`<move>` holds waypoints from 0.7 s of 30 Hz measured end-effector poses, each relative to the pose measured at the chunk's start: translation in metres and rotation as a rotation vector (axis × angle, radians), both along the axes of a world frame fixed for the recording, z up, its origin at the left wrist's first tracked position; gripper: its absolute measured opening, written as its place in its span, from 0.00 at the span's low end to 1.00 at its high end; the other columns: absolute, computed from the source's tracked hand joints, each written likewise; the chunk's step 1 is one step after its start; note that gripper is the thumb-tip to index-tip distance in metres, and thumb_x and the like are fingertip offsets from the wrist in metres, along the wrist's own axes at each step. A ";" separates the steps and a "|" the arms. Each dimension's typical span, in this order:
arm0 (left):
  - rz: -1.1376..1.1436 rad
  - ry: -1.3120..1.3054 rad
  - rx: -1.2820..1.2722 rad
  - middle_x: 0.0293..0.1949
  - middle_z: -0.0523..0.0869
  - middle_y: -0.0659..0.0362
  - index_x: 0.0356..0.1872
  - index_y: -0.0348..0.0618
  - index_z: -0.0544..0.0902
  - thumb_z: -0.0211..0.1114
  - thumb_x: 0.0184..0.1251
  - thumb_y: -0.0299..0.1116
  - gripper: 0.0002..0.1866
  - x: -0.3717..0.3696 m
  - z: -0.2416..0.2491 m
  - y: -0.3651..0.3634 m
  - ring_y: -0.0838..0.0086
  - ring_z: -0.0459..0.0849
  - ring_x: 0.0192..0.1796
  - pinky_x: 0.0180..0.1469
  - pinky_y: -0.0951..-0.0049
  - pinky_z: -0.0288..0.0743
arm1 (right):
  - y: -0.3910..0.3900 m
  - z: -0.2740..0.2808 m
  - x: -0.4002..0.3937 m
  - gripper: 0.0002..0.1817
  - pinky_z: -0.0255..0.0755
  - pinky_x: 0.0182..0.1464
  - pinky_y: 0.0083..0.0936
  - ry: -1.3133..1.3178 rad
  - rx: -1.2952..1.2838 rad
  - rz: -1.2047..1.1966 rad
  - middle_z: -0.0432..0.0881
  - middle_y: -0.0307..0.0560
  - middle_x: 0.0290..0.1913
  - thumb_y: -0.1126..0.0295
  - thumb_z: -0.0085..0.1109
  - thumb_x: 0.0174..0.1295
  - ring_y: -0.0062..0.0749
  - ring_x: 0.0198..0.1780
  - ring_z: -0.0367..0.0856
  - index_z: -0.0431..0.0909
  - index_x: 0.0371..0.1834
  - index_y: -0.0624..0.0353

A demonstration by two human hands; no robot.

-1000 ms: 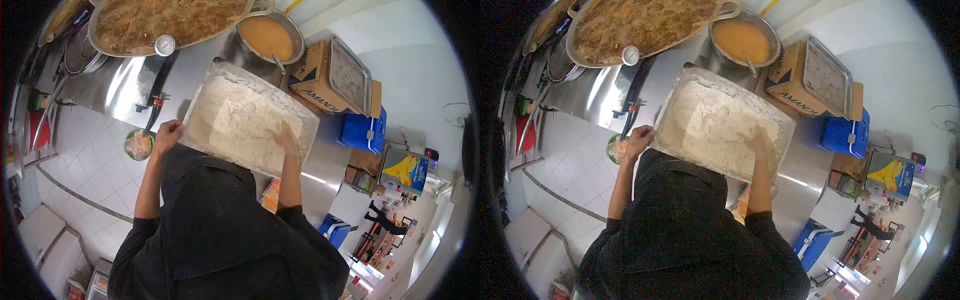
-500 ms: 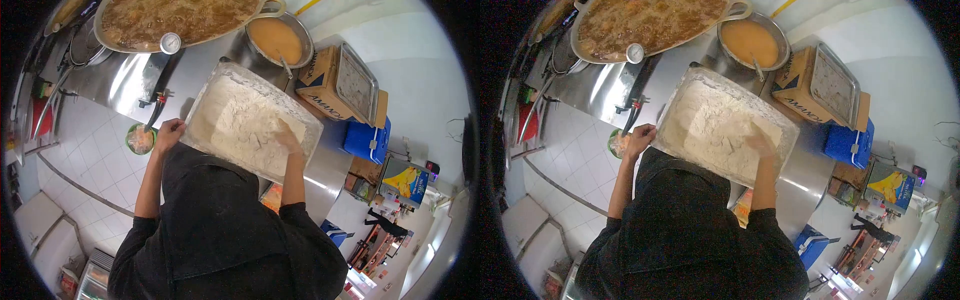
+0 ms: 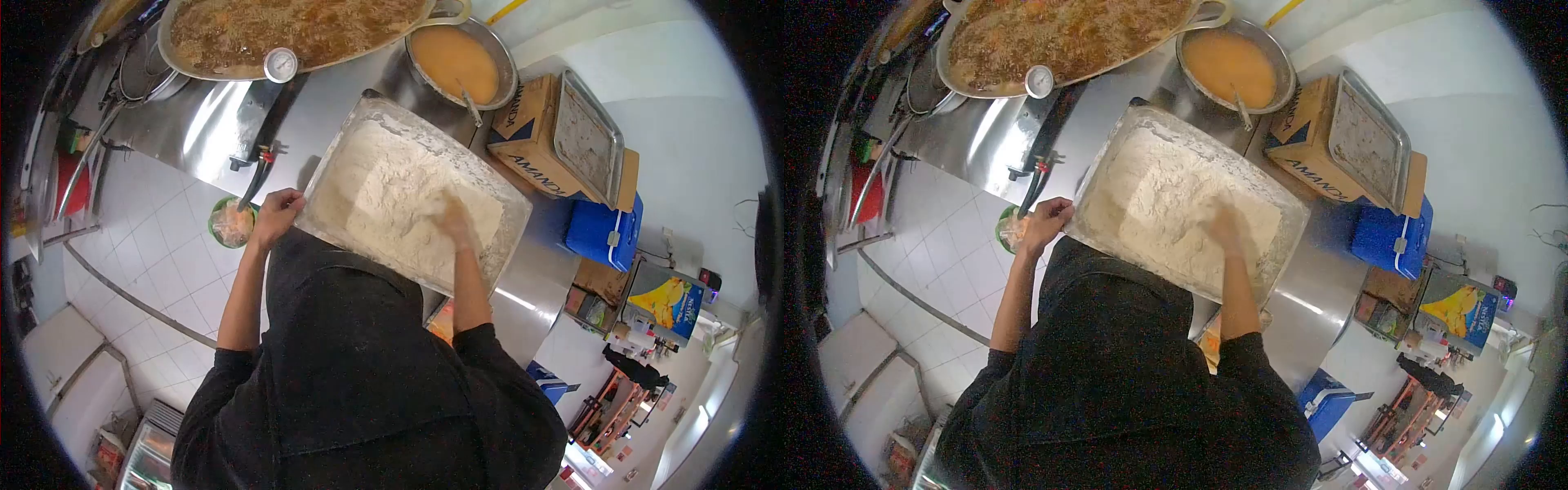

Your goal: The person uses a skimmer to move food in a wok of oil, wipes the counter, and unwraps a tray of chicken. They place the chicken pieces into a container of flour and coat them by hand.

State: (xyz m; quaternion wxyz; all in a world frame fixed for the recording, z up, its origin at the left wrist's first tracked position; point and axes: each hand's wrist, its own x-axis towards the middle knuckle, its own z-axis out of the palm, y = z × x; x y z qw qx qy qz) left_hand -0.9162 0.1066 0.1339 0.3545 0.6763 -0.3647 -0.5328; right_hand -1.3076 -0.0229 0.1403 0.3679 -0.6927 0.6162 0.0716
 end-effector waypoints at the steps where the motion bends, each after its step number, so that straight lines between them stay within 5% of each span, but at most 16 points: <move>1: -0.001 0.012 0.007 0.25 0.79 0.66 0.38 0.35 0.83 0.64 0.66 0.33 0.10 0.000 0.004 -0.002 0.85 0.72 0.29 0.31 0.80 0.67 | -0.011 -0.014 -0.018 0.48 0.62 0.68 0.36 -0.051 -0.038 -0.058 0.73 0.61 0.65 0.52 0.75 0.45 0.47 0.67 0.70 0.64 0.69 0.59; 3: -0.011 0.014 0.022 0.25 0.79 0.67 0.38 0.35 0.83 0.64 0.66 0.33 0.10 0.001 0.005 -0.005 0.86 0.72 0.28 0.31 0.80 0.66 | -0.029 -0.042 -0.045 0.46 0.67 0.65 0.34 -0.152 -0.118 -0.172 0.74 0.60 0.63 0.57 0.74 0.46 0.46 0.65 0.72 0.64 0.69 0.59; 9: -0.036 0.057 0.012 0.25 0.78 0.69 0.35 0.36 0.83 0.63 0.67 0.32 0.08 0.003 0.006 -0.008 0.86 0.70 0.26 0.29 0.81 0.64 | -0.053 -0.092 -0.040 0.40 0.67 0.64 0.41 0.278 -0.462 0.105 0.76 0.60 0.61 0.59 0.72 0.47 0.53 0.64 0.71 0.68 0.66 0.58; 21: -0.047 0.006 -0.037 0.25 0.78 0.68 0.37 0.38 0.83 0.63 0.67 0.31 0.07 0.000 0.001 -0.017 0.86 0.70 0.28 0.30 0.80 0.65 | -0.053 -0.062 -0.031 0.28 0.70 0.59 0.40 0.333 -0.336 0.357 0.81 0.58 0.50 0.59 0.68 0.51 0.50 0.56 0.77 0.76 0.58 0.52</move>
